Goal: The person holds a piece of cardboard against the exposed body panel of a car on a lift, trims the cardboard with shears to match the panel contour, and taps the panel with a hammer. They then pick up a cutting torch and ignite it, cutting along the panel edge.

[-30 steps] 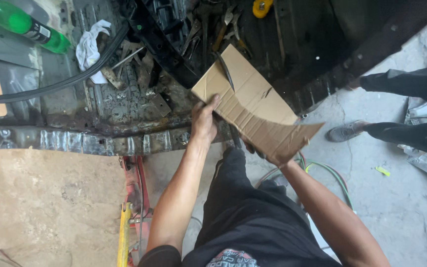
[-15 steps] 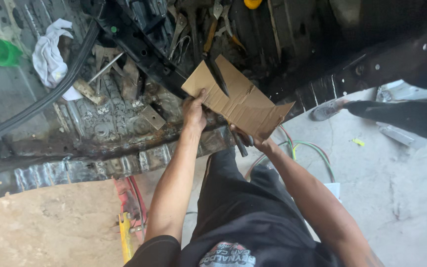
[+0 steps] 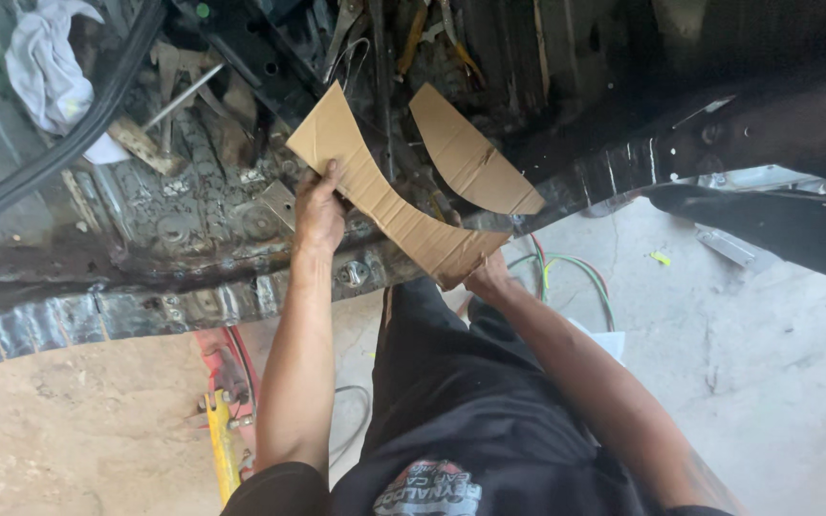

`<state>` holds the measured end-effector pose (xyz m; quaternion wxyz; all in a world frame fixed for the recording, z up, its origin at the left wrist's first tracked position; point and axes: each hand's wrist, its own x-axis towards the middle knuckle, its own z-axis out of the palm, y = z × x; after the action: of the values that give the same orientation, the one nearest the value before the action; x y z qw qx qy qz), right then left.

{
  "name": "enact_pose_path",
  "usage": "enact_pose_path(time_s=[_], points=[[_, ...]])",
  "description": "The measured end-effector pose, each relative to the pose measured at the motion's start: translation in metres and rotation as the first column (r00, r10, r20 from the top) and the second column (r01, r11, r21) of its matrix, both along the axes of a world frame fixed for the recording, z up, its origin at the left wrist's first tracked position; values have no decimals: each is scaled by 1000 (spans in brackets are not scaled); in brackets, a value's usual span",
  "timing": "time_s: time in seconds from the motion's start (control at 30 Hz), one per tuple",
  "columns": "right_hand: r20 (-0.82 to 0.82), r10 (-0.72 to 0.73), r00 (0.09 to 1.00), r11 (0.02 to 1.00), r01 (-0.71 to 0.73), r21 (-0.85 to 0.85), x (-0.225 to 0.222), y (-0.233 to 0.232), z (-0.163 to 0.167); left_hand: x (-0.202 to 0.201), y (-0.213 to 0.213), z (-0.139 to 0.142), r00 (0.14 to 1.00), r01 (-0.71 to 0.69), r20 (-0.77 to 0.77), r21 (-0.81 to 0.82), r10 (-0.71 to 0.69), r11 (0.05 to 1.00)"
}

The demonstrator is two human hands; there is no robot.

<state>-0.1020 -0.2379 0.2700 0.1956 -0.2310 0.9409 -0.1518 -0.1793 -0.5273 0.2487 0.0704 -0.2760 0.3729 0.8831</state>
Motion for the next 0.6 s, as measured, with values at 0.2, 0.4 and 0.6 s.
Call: enact_pose_path(time_s=[0.2, 0.4, 0.6], points=[[179, 78, 981, 992, -94, 83, -22, -5, 6, 17, -22, -2, 1000, 9, -28, -106, -12, 994], [-409, -184, 894, 981, 191, -23, -93, 31, 33, 37, -36, 11, 1000, -8, -11, -282, 5, 959], [50, -438, 898, 898, 439, -29, -131, 35, 22, 17, -3, 26, 998, 33, -26, -471, -51, 882]])
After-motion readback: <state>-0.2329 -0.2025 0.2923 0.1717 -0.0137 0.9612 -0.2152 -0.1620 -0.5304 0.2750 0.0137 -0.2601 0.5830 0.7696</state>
